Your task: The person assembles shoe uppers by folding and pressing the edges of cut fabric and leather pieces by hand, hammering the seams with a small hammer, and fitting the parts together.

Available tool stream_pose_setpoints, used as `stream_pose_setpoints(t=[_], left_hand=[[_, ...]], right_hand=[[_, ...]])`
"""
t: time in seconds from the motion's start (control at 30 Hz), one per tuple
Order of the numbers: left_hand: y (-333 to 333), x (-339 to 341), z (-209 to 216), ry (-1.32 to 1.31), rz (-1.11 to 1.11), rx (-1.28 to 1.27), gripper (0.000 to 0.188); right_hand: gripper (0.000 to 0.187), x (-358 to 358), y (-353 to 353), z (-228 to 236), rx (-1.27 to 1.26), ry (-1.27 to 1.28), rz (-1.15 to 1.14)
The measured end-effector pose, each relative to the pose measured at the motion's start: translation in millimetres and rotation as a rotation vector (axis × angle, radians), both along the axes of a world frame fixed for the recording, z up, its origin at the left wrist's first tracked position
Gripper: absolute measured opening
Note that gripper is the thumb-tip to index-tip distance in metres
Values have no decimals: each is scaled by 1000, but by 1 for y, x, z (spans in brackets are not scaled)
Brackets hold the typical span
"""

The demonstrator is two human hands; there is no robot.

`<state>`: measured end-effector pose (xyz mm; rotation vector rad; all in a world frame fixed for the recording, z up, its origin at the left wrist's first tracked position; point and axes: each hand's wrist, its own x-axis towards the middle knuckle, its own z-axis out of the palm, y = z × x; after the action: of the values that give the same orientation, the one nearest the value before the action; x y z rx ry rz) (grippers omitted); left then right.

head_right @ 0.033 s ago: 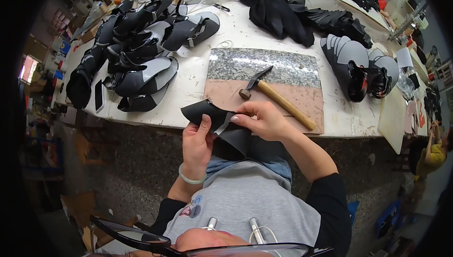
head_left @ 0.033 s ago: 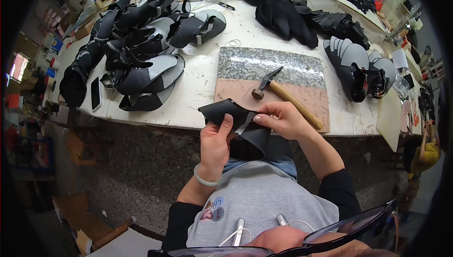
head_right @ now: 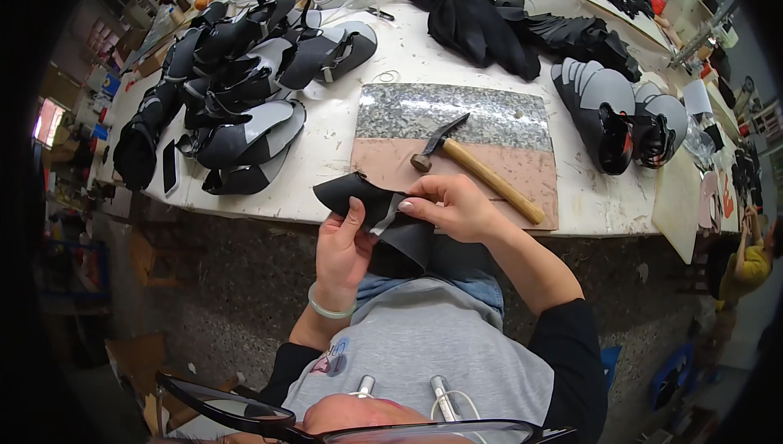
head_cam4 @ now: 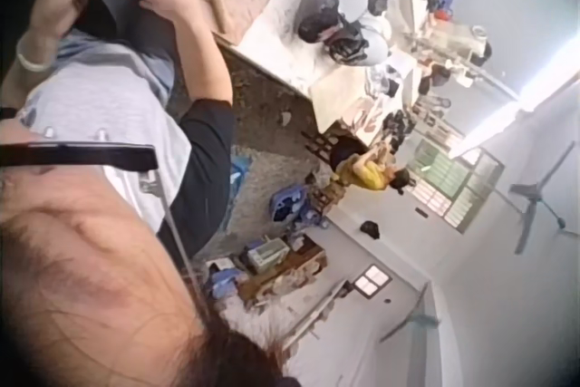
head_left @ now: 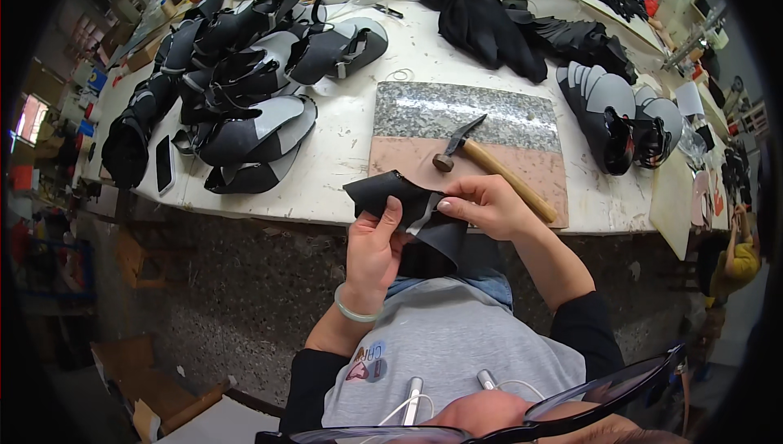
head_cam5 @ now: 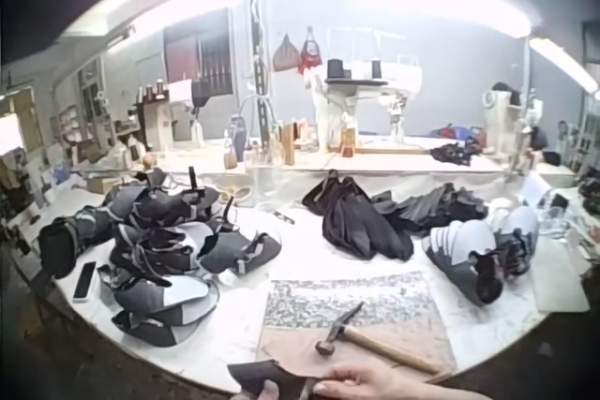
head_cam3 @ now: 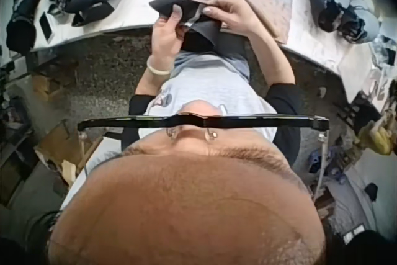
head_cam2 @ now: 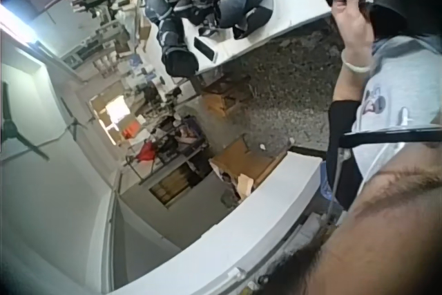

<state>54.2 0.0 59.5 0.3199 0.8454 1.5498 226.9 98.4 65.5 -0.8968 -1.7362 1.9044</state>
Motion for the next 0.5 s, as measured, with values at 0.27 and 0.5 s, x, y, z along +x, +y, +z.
stream_pose_setpoints(t=[0.27,0.5], left_hand=[[14,12,-1,-222,-293,26,32],[2,19,-16,-114,-539,324,36]], right_hand=[[23,30,4,10,-373,281,62],[11,76,-9,44,-352,287,-180]])
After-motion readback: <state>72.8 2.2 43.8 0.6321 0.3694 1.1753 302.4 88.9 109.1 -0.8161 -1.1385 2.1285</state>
